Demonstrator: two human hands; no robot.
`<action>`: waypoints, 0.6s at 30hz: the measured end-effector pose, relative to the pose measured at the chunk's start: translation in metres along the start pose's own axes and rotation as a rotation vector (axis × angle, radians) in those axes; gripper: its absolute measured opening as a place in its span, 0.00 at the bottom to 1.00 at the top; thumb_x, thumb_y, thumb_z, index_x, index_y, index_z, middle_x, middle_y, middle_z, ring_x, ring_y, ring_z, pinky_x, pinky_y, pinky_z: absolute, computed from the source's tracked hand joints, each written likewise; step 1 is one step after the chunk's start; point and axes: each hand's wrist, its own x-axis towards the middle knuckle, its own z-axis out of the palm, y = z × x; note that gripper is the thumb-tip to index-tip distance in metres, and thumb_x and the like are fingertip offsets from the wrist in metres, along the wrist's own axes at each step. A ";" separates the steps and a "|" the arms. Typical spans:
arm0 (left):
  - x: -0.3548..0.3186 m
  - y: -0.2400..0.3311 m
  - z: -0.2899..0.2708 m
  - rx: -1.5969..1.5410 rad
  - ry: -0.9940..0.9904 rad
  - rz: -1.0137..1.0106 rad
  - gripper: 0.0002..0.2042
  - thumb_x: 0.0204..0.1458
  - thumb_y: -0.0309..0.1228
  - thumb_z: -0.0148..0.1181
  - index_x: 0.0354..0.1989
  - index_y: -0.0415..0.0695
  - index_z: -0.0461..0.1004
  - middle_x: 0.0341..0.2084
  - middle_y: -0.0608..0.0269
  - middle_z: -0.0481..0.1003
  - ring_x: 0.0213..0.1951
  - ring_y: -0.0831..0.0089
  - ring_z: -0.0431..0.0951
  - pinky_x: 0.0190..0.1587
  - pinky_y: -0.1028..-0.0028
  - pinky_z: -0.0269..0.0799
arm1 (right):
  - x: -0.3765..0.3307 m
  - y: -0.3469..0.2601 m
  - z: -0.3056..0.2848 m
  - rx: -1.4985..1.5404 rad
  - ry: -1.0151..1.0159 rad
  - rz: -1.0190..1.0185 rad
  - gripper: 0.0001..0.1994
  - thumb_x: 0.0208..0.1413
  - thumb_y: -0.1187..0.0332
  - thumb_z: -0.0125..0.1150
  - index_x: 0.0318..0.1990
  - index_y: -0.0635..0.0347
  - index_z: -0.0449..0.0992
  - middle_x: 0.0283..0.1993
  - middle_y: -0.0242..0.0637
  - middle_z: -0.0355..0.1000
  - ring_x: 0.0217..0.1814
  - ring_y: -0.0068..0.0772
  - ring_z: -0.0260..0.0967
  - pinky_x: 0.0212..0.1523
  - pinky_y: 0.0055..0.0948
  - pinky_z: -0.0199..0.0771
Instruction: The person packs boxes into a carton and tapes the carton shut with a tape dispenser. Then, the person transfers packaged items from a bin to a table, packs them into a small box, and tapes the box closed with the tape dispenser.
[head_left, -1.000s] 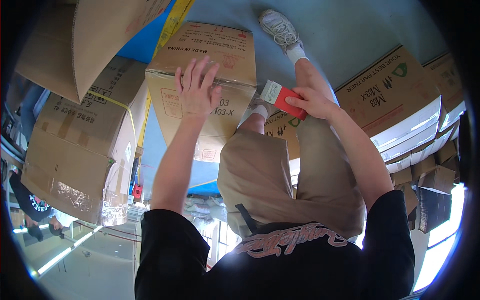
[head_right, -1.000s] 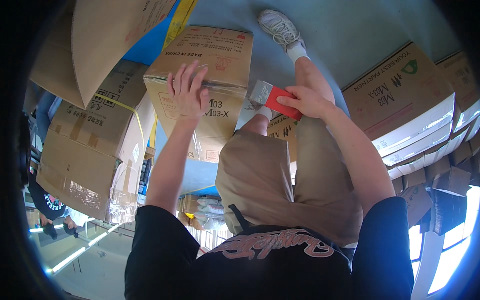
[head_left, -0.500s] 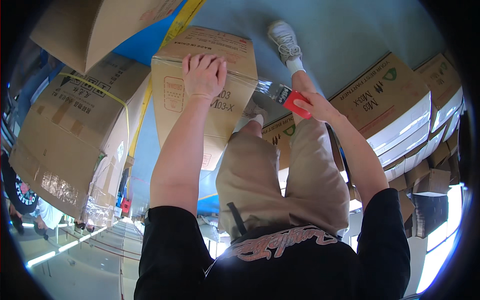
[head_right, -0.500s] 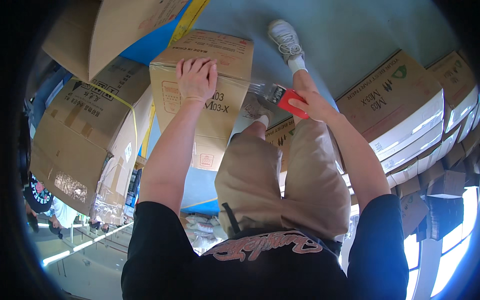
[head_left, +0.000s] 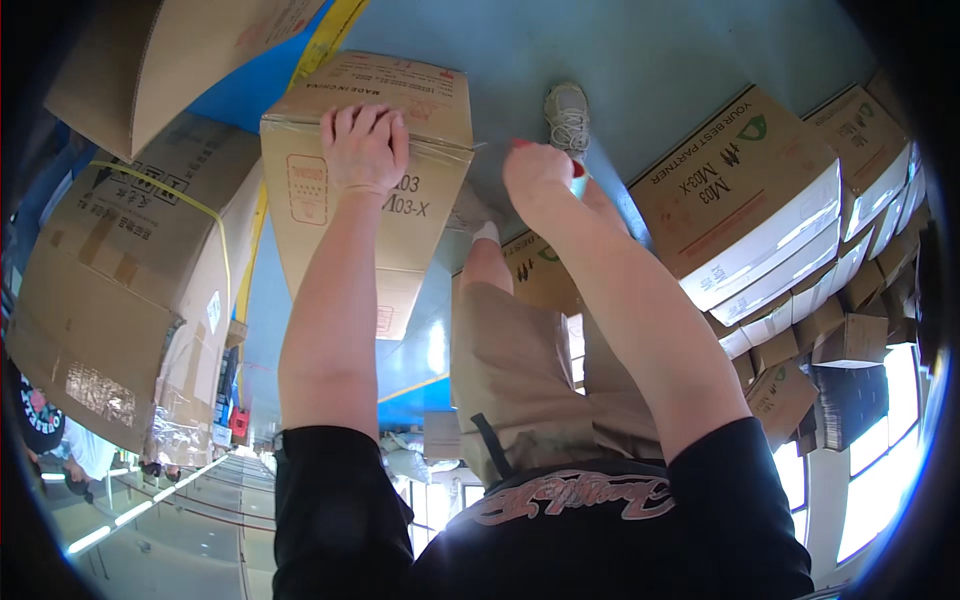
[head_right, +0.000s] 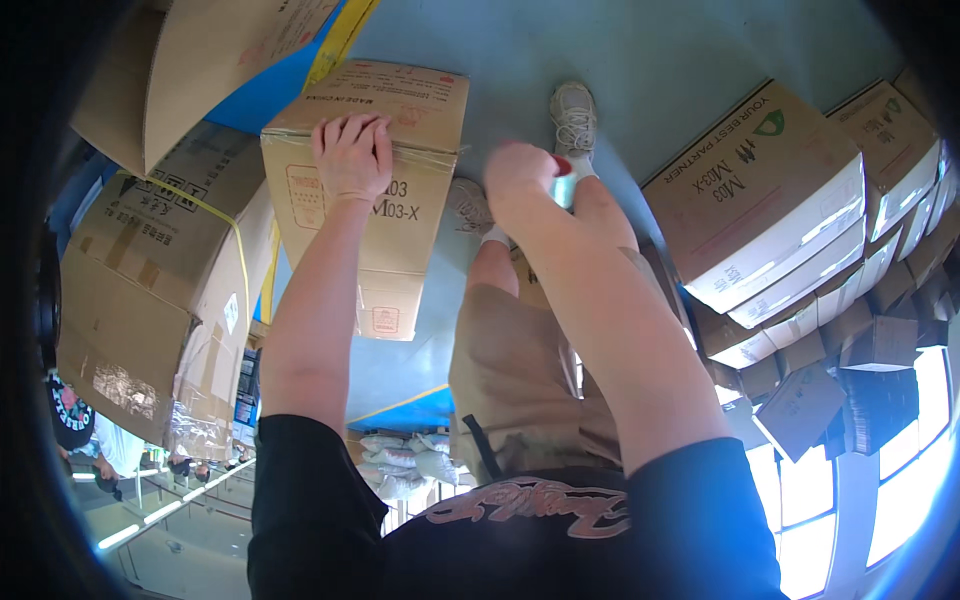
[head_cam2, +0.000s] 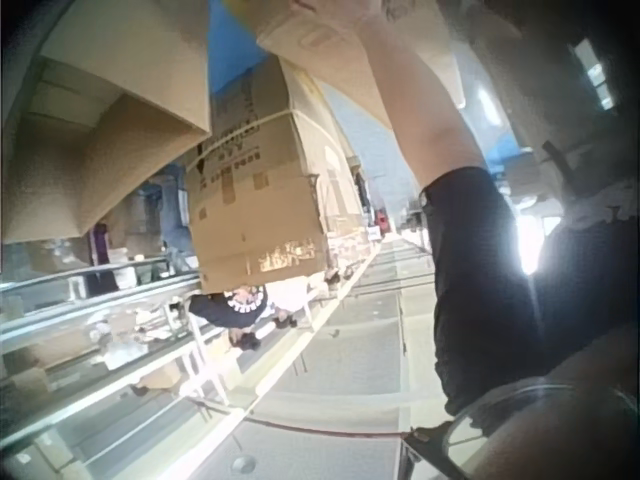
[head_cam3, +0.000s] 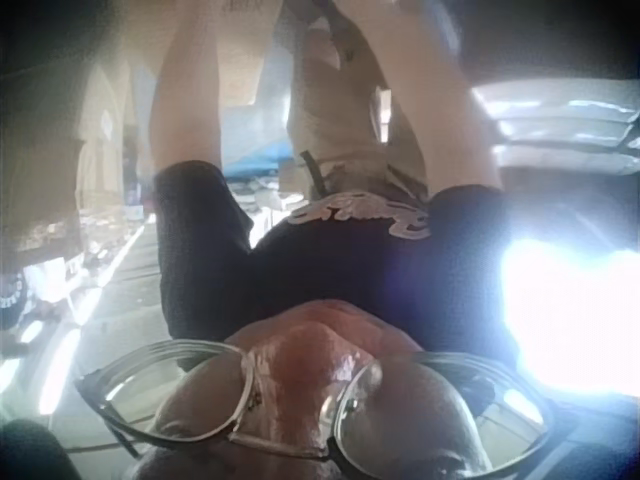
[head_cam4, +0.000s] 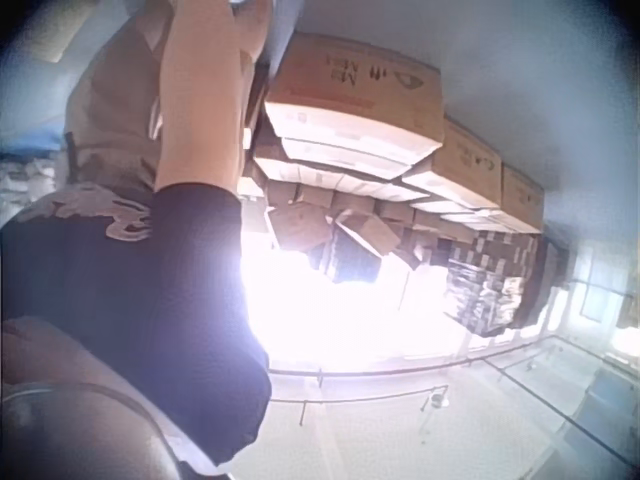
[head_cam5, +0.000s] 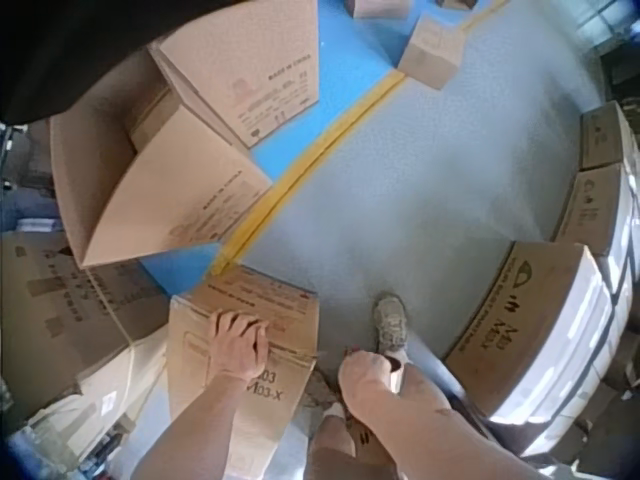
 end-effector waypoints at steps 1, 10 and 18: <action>0.000 0.002 0.002 -0.002 0.008 0.004 0.10 0.56 0.36 0.51 0.35 0.56 0.82 0.37 0.77 0.77 0.46 0.70 0.72 0.60 0.60 0.58 | 0.008 0.003 0.012 -0.072 -0.043 0.074 0.20 0.63 0.54 0.50 0.46 0.62 0.78 0.49 0.51 0.76 0.54 0.52 0.74 0.53 0.48 0.73; 0.003 0.001 0.001 -0.048 -0.001 0.005 0.10 0.56 0.36 0.52 0.34 0.56 0.82 0.37 0.76 0.77 0.47 0.71 0.71 0.60 0.59 0.58 | 0.044 -0.058 0.017 1.333 1.144 0.309 0.16 0.64 0.69 0.50 0.54 0.63 0.55 0.55 0.58 0.65 0.56 0.63 0.65 0.52 0.51 0.64; 0.005 -0.001 0.003 -0.118 0.043 -0.012 0.08 0.54 0.36 0.54 0.34 0.54 0.82 0.36 0.75 0.77 0.45 0.70 0.72 0.59 0.59 0.59 | 0.110 -0.059 0.026 1.884 0.750 0.135 0.18 0.64 0.70 0.51 0.57 0.65 0.57 0.53 0.44 0.66 0.54 0.36 0.67 0.52 0.35 0.69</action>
